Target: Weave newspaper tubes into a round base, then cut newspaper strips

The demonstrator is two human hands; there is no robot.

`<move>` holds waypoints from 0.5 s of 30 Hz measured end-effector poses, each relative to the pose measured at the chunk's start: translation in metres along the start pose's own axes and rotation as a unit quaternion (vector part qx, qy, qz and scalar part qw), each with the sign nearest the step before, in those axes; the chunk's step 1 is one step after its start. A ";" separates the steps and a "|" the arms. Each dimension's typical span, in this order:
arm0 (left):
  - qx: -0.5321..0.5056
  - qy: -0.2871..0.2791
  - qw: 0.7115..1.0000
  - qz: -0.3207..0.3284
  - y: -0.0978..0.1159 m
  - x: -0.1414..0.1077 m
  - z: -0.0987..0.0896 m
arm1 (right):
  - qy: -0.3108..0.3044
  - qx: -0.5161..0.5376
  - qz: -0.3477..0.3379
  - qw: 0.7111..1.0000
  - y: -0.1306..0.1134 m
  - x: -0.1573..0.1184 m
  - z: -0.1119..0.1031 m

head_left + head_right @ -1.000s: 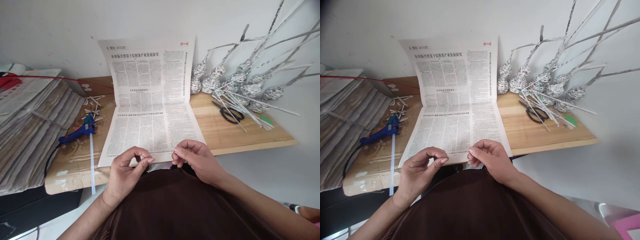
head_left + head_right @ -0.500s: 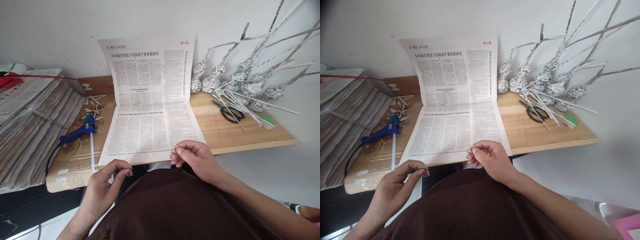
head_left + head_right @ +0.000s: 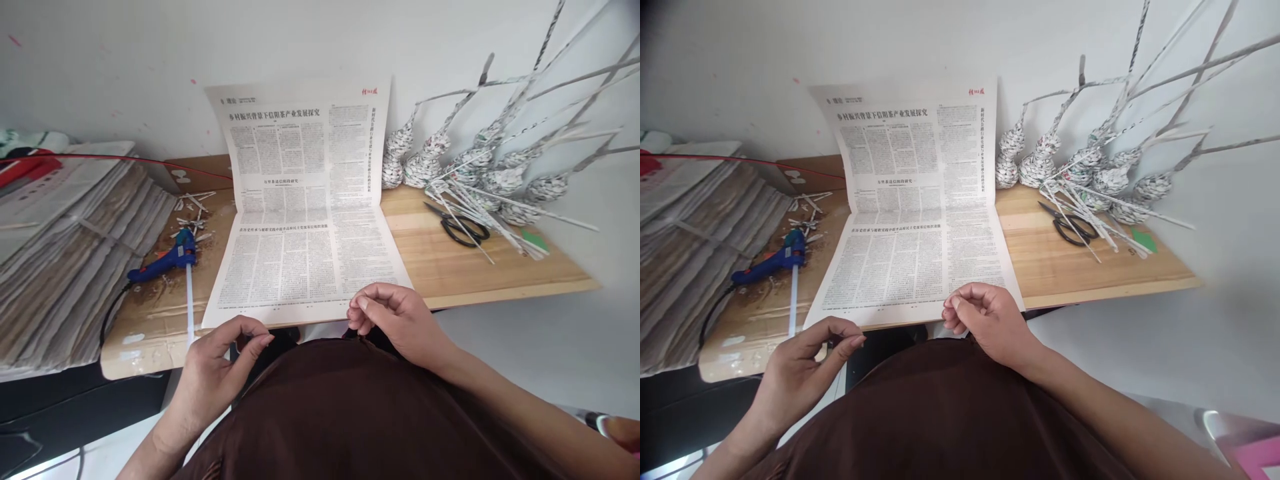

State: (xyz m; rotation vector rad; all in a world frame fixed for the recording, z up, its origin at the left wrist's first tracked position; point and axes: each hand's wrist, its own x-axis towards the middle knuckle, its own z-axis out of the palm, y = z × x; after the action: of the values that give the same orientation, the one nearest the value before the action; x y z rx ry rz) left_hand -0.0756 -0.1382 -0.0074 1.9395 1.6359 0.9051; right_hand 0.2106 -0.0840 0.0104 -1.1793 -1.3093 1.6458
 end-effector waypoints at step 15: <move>-0.324 0.038 0.928 -0.177 -0.002 0.008 0.000 | 0.112 -0.224 -0.098 0.963 0.010 -0.007 -0.027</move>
State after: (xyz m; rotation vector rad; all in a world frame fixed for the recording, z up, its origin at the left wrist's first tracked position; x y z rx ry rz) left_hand -0.0757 -0.1298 -0.0071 1.1332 1.4137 1.1852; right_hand 0.2386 -0.0838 0.0004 -1.3970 -1.6395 1.0677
